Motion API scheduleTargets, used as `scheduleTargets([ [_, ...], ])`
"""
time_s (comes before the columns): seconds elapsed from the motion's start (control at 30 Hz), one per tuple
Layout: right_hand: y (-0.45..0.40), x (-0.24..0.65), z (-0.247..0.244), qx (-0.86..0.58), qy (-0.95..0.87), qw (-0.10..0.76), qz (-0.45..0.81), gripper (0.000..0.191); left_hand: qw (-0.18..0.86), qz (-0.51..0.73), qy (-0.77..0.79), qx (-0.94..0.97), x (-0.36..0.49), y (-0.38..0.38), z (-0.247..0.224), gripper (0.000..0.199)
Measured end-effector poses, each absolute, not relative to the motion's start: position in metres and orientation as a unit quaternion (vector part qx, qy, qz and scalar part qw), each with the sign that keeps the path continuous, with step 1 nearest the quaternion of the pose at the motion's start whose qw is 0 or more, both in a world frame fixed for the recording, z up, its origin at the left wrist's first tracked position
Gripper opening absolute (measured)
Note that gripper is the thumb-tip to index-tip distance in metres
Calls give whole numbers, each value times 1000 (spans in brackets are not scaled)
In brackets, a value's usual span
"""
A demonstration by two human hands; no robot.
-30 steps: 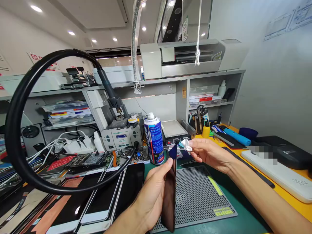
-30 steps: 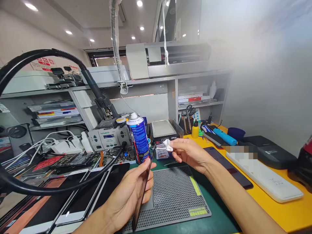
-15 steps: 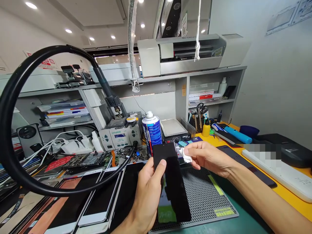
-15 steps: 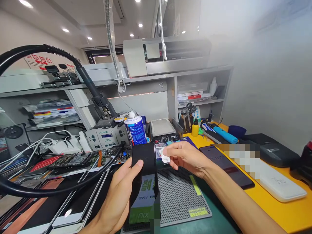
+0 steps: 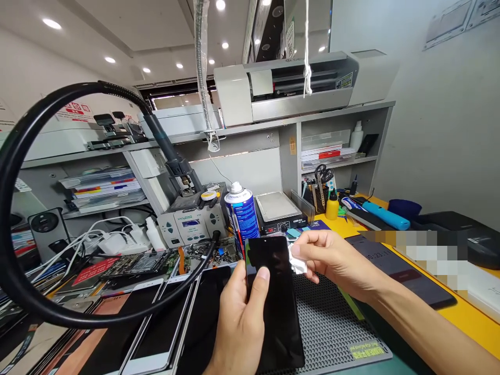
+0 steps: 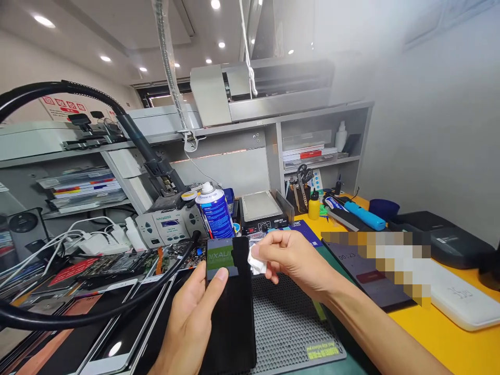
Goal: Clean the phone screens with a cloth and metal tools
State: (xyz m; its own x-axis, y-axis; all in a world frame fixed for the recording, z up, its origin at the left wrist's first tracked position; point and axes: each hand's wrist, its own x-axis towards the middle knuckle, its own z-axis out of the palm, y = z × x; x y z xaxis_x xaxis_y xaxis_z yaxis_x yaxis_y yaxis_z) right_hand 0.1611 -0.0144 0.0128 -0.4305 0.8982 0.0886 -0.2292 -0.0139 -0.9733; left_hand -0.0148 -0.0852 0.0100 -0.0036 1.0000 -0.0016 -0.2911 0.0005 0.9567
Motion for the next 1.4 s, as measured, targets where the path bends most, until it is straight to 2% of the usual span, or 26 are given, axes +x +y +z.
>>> scheduleTargets([
  [0.07, -15, 161, 13, -308, -551, 449, 632, 18, 486, 579, 451, 476, -14, -86, 11, 30],
  [0.13, -16, 161, 14, -312, -555, 453, 624, 18, 448, 578, 465, 499, -13, -86, 12, 29],
  [0.7, -22, 163, 19, -302, -604, 468, 570, 21, 378, 585, 464, 548, -17, -87, -5, 46],
  [1.13, -23, 167, 23, -296, -595, 480, 573, 23, 367, 633, 460, 503, -10, -87, -16, 48],
  [1.27, -20, 170, 27, -322, -536, 533, 570, 25, 380, 628, 457, 503, -11, -87, -14, 50],
  [1.33, -15, 173, 29, -371, -536, 550, 522, 28, 395, 616, 456, 507, -12, -88, -10, 49],
  [1.4, -8, 178, 26, -433, -577, 531, 444, 30, 414, 601, 449, 516, -13, -88, -5, 46],
])
